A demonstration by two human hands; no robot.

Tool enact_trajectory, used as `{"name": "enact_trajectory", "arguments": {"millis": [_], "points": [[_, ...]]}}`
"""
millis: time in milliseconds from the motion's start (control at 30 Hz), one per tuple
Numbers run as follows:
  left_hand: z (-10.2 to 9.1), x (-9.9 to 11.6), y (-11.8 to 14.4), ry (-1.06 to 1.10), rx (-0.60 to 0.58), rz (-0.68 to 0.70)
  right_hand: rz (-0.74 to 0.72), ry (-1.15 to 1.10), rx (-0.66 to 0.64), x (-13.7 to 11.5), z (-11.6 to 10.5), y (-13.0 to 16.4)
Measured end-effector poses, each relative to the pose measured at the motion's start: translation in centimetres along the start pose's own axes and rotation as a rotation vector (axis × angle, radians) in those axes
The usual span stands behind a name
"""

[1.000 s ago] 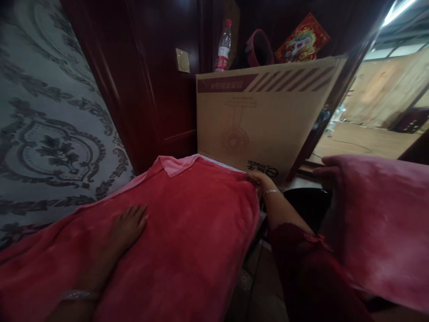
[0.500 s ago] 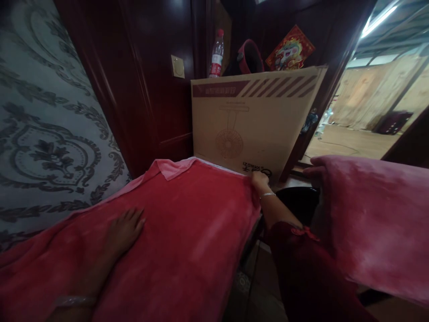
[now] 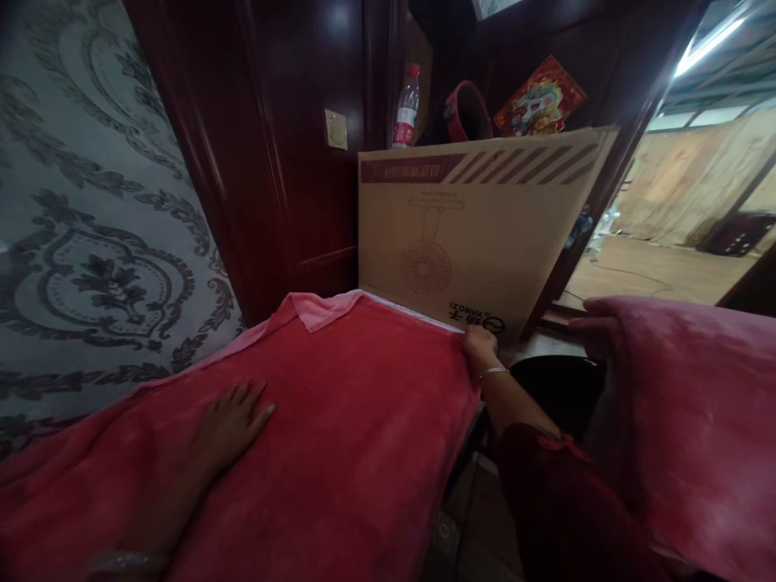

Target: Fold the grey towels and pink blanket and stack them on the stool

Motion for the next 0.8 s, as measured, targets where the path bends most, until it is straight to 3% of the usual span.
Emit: {"name": "enact_trajectory", "arguments": {"millis": [133,267,367,533,667,800], "points": [[-0.1,-0.1,0.0,0.028,-0.039,-0.016,0.027,0.012,-0.055,1.1,-0.4,0.1],[-0.2,-0.1,0.1,0.027,-0.023,-0.006,-0.001,-0.007,-0.015,0.5,-0.8,0.9],[-0.3,0.0,0.1,0.012,-0.01,0.001,-0.1,-0.051,0.042,-2.6,-0.8,1.4],[-0.1,0.0,0.3,0.045,-0.025,-0.016,-0.336,-0.168,0.009,-11.2,0.7,1.6],[0.4,-0.2,0.3,0.039,-0.014,-0.018,-0.328,-0.205,-0.028,-15.6,2.1,0.7],[0.9,-0.5,0.3,0.054,-0.002,-0.01,-0.25,-0.202,-0.034,-17.4,2.8,-1.0]]}}
Point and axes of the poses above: each hand's wrist, its own y-axis away from the middle knuckle, its own z-axis out of the palm, x = y × z, the point moved 2 cm from there along -y, towards the middle knuckle, and after that the axes turned 8 degrees about z, right-handed, at the moved point
